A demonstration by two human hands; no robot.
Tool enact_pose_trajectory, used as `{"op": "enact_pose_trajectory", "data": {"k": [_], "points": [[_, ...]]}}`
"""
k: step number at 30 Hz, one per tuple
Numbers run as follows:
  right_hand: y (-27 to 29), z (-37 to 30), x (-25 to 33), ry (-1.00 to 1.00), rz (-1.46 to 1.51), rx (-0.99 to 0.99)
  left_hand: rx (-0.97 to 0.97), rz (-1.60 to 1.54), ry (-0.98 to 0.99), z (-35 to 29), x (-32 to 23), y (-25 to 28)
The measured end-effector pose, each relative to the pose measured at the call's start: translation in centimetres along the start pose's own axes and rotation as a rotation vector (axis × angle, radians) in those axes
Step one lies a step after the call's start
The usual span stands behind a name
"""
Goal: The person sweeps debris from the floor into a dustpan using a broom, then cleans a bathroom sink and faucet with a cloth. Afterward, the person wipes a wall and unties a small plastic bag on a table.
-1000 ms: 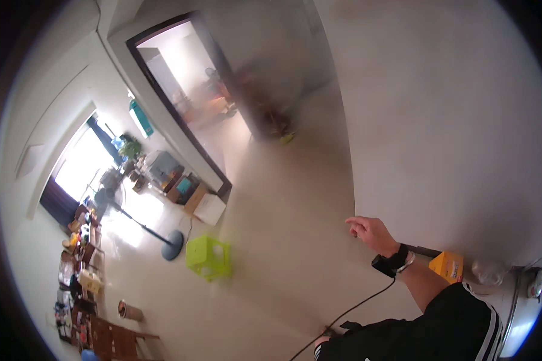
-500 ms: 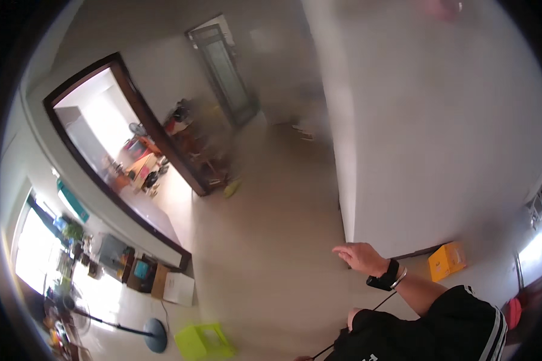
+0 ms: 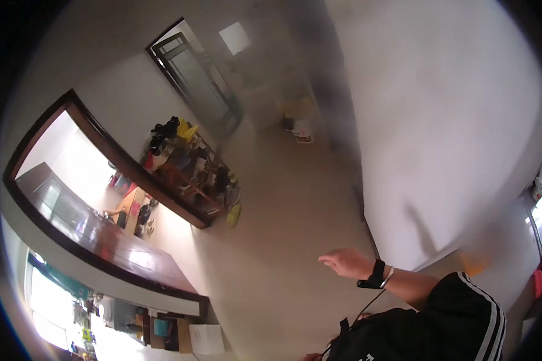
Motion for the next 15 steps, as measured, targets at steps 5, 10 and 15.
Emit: {"op": "enact_pose_trajectory", "data": {"k": [5,10,15], "points": [[-2.3,8.8,-2.0,-0.010,0.000,0.033,0.049,-0.126,0.022,10.0,2.9,2.3],[-0.7,18.9,-5.9,-0.213,-0.021,-0.052,0.147,0.027,-0.166,23.6,0.9,8.6],[3.2,25.9,-8.1,-0.357,-0.105,-0.149,0.314,0.031,-0.244,35.5,-3.8,11.7]]}}
Point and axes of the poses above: each hand's wrist, its own z-axis towards the middle knuckle, its own y-axis out of the back of the hand, x = y × z, the point moved 8 cm from there along z, towards the middle knuckle, and after that the axes turned 9 degrees about -y, right-handed, at the moved point
